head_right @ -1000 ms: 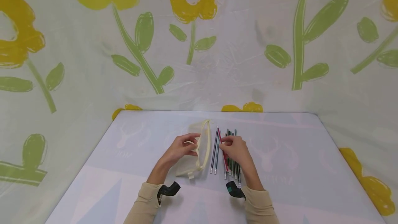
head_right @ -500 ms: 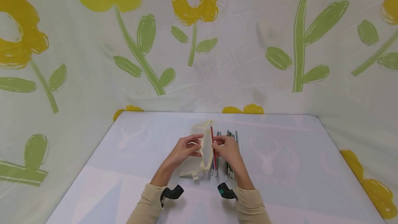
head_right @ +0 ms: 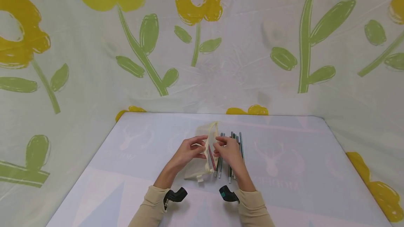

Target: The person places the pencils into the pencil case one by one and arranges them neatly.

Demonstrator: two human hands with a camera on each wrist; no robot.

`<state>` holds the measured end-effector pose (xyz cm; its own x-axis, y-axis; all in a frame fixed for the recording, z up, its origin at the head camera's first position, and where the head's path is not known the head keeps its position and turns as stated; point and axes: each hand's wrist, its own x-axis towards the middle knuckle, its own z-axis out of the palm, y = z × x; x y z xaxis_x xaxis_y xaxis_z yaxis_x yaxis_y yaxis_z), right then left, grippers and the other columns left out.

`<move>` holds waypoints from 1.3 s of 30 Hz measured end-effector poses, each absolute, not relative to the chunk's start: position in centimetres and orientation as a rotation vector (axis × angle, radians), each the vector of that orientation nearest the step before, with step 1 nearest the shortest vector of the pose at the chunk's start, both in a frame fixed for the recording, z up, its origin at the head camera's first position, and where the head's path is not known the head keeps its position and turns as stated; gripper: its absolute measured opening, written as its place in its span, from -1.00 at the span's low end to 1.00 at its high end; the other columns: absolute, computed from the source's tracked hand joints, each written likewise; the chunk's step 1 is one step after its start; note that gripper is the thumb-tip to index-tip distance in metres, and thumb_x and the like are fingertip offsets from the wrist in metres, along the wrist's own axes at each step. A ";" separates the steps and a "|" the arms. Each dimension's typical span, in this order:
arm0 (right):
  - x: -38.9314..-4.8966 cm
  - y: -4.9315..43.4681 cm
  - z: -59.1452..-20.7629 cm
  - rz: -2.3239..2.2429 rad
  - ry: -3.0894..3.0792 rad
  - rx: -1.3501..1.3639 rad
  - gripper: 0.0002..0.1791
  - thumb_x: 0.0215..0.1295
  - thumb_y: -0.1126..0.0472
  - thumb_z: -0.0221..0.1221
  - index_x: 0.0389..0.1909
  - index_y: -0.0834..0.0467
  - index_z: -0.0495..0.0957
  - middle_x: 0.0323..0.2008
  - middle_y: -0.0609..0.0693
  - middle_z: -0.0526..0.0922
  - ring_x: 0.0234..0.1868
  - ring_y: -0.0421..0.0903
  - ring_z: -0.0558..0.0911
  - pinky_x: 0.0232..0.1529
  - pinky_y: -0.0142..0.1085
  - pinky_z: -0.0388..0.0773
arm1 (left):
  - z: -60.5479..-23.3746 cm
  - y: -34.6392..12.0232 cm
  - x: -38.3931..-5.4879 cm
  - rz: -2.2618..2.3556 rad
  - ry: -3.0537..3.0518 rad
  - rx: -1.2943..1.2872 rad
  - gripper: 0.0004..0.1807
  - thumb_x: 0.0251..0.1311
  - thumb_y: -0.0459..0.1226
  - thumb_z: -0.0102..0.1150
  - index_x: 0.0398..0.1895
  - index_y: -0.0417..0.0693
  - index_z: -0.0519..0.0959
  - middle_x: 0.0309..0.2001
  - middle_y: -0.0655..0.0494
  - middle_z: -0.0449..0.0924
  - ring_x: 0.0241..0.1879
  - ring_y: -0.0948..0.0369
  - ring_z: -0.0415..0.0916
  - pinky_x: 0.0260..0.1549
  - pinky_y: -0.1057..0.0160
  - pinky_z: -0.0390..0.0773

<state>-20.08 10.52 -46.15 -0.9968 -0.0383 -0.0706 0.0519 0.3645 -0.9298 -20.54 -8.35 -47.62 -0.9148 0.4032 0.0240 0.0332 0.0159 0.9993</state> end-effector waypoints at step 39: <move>-19.8 18.5 -45.3 -1.082 2.677 0.135 -0.51 0.25 0.16 0.29 0.10 0.37 0.51 -0.14 0.30 0.67 -0.43 -0.13 0.65 -0.36 -0.24 0.71 | -47.3 -8.7 -20.8 2.008 2.116 0.408 -0.51 0.31 -0.52 0.05 0.32 -0.25 0.42 -0.09 -0.27 0.44 -0.36 0.25 0.53 -0.23 0.07 0.80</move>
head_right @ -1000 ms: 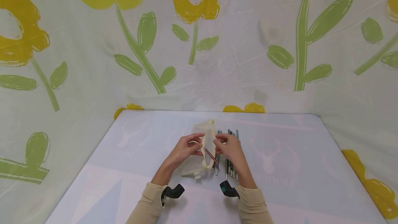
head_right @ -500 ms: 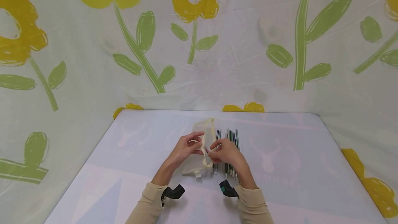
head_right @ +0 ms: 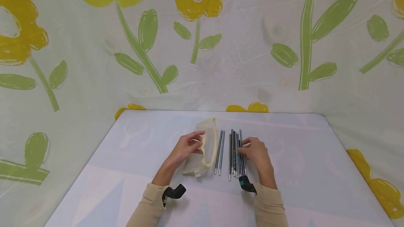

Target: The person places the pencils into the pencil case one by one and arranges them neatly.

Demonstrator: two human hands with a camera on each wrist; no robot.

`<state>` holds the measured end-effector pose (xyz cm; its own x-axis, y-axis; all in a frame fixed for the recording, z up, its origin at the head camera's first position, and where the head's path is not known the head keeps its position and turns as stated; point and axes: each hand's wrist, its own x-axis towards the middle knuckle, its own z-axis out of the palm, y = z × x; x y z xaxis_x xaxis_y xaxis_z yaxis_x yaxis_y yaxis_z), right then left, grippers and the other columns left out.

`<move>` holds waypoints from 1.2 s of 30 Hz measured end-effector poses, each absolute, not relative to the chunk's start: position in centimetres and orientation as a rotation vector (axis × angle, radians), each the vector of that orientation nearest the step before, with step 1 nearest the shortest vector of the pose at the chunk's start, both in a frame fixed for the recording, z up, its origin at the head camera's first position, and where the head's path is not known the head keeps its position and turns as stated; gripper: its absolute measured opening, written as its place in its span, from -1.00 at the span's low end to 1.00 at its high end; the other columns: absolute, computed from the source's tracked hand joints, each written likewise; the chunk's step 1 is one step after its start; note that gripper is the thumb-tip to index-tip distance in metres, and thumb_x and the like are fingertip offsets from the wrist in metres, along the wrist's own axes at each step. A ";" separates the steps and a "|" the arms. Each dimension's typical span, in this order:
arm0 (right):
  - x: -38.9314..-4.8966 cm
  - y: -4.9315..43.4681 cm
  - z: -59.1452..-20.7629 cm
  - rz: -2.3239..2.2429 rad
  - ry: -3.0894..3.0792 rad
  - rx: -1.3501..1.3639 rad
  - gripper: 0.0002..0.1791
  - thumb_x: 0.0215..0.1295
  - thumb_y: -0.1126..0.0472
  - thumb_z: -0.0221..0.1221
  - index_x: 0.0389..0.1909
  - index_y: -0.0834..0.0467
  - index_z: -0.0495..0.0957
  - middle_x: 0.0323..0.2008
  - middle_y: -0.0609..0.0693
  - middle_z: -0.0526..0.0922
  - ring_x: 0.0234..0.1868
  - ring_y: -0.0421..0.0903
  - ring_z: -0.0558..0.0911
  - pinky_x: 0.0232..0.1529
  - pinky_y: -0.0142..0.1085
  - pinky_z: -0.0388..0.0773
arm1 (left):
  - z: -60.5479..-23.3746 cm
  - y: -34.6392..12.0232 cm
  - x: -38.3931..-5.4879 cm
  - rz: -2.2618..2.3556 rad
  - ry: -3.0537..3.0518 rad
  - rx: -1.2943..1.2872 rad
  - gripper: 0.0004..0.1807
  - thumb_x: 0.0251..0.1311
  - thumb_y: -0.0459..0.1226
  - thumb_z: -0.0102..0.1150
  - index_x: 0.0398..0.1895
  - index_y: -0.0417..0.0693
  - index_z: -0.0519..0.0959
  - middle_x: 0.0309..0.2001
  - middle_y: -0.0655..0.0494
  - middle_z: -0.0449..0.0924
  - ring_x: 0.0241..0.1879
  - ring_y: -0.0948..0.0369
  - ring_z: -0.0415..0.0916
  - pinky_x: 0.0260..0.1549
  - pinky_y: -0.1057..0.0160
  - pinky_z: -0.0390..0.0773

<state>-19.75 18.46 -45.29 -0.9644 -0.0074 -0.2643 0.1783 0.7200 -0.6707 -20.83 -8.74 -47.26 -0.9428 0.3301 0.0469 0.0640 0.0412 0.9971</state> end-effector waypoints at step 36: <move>-20.0 18.7 -45.6 -1.078 2.630 0.294 -0.55 0.25 0.23 0.25 0.10 0.39 0.52 -0.13 0.32 0.68 -0.44 -0.13 0.69 -0.39 -0.28 0.70 | -46.7 -9.8 -20.8 1.968 2.110 0.428 -0.51 0.32 -0.48 0.07 0.33 -0.25 0.40 -0.13 -0.17 0.44 -0.36 0.21 0.50 -0.26 0.11 0.81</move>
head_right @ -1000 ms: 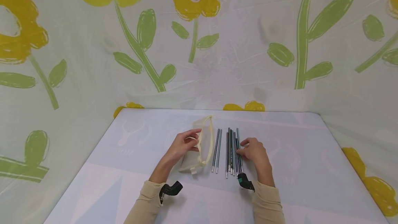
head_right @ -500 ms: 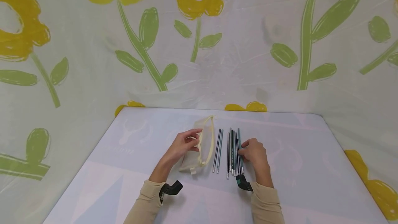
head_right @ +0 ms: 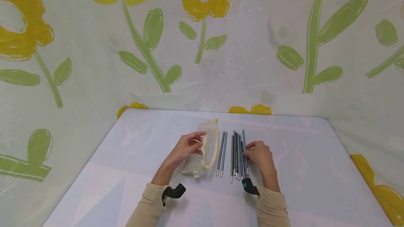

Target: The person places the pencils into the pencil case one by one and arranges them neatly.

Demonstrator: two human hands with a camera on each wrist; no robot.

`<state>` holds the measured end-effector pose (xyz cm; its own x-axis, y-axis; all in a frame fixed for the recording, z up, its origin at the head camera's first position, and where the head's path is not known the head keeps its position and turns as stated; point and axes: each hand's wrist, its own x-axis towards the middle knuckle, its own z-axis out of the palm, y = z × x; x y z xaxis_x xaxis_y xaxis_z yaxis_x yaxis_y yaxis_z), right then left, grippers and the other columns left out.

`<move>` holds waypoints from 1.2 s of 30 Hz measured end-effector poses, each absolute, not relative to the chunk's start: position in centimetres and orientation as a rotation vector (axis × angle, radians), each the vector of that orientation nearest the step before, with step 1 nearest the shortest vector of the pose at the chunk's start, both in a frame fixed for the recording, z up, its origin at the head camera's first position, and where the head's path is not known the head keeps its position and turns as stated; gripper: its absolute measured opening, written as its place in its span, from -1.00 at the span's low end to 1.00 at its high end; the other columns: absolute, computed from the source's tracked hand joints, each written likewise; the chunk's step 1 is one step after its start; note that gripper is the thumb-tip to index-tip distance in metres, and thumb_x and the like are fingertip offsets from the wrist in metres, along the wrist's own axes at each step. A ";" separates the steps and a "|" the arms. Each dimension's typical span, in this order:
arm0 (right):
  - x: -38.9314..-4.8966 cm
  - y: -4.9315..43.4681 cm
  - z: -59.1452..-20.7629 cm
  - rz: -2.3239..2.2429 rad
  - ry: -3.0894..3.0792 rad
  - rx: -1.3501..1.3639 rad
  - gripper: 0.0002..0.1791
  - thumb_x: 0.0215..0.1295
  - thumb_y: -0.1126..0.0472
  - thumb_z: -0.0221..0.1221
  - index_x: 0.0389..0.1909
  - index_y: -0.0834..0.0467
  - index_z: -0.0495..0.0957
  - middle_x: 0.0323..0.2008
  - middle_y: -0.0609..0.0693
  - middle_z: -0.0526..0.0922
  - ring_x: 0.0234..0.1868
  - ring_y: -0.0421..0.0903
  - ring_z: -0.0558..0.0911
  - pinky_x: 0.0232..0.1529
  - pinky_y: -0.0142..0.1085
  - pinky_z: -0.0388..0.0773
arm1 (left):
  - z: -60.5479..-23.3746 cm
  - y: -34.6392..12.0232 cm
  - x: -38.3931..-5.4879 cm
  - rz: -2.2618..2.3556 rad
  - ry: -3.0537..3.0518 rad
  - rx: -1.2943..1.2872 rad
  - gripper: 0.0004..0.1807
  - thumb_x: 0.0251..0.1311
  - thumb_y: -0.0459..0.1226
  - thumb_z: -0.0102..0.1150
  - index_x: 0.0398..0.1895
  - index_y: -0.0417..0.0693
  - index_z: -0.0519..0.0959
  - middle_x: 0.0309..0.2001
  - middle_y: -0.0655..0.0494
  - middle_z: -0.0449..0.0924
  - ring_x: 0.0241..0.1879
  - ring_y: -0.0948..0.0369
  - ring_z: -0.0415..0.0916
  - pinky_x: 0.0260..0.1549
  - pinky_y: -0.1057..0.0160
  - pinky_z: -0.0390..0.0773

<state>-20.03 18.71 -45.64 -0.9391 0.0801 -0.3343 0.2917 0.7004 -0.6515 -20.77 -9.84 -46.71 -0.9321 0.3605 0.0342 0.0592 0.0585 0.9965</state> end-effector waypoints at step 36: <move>-19.8 15.5 -44.4 -1.538 2.480 -0.018 -0.58 0.29 0.25 0.23 0.15 0.30 0.54 -0.19 0.18 0.68 -0.39 -0.14 0.64 -0.36 -0.34 0.78 | -47.3 -8.7 -20.6 2.006 2.124 0.437 -0.50 0.34 -0.48 0.04 0.35 -0.28 0.37 -0.11 -0.17 0.43 -0.34 0.23 0.51 -0.22 0.10 0.80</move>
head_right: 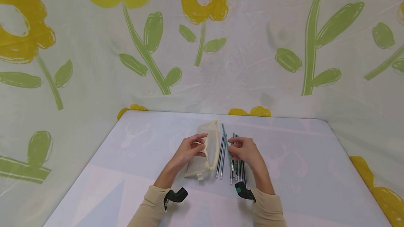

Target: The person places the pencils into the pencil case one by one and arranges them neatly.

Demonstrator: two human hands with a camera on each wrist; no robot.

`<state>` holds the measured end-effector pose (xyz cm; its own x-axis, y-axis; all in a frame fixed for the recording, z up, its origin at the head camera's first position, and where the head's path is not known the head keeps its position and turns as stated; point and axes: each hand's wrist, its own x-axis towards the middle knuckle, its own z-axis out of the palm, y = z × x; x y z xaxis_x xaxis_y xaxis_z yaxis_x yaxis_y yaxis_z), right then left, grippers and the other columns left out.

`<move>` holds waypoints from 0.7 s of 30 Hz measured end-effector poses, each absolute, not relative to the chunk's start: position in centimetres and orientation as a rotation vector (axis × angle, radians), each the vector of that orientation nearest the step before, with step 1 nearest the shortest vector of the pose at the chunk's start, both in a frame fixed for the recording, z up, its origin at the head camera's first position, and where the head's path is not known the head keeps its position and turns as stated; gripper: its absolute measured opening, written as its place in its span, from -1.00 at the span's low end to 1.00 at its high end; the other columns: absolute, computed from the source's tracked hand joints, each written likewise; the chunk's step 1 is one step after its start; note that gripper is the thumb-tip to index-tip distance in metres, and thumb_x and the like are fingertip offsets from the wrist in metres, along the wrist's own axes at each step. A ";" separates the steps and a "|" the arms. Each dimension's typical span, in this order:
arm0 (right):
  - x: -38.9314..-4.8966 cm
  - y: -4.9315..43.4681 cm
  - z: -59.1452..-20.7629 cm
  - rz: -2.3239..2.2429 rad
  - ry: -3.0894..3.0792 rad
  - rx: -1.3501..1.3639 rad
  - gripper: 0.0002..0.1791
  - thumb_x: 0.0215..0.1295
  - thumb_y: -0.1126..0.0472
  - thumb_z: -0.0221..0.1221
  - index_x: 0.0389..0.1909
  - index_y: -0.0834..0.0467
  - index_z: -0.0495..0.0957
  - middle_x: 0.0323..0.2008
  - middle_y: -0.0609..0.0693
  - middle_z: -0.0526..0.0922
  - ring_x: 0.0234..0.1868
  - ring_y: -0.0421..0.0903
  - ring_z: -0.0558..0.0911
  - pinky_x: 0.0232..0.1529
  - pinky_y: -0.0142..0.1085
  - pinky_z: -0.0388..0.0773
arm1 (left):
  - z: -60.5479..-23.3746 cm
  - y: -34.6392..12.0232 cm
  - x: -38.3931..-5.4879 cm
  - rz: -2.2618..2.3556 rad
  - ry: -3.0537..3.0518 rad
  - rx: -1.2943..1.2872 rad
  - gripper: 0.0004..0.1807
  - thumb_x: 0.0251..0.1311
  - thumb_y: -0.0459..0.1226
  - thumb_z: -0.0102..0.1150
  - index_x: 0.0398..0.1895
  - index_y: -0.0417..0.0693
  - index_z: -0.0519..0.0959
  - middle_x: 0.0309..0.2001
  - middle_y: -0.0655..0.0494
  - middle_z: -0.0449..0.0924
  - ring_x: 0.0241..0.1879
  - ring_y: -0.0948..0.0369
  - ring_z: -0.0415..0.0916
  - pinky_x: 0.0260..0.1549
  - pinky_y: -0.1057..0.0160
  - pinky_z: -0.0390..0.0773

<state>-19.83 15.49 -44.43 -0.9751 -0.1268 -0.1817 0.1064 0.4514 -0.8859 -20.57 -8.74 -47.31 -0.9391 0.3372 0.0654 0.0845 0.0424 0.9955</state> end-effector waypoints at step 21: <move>-20.1 12.3 -45.0 -1.655 2.480 0.034 -0.54 0.26 0.23 0.21 0.18 0.28 0.52 -0.20 0.25 0.71 -0.41 -0.10 0.73 -0.37 -0.25 0.79 | -47.2 -7.3 -20.2 2.047 2.101 0.418 -0.52 0.34 -0.50 0.01 0.33 -0.26 0.39 -0.08 -0.26 0.43 -0.28 0.23 0.54 -0.25 0.15 0.81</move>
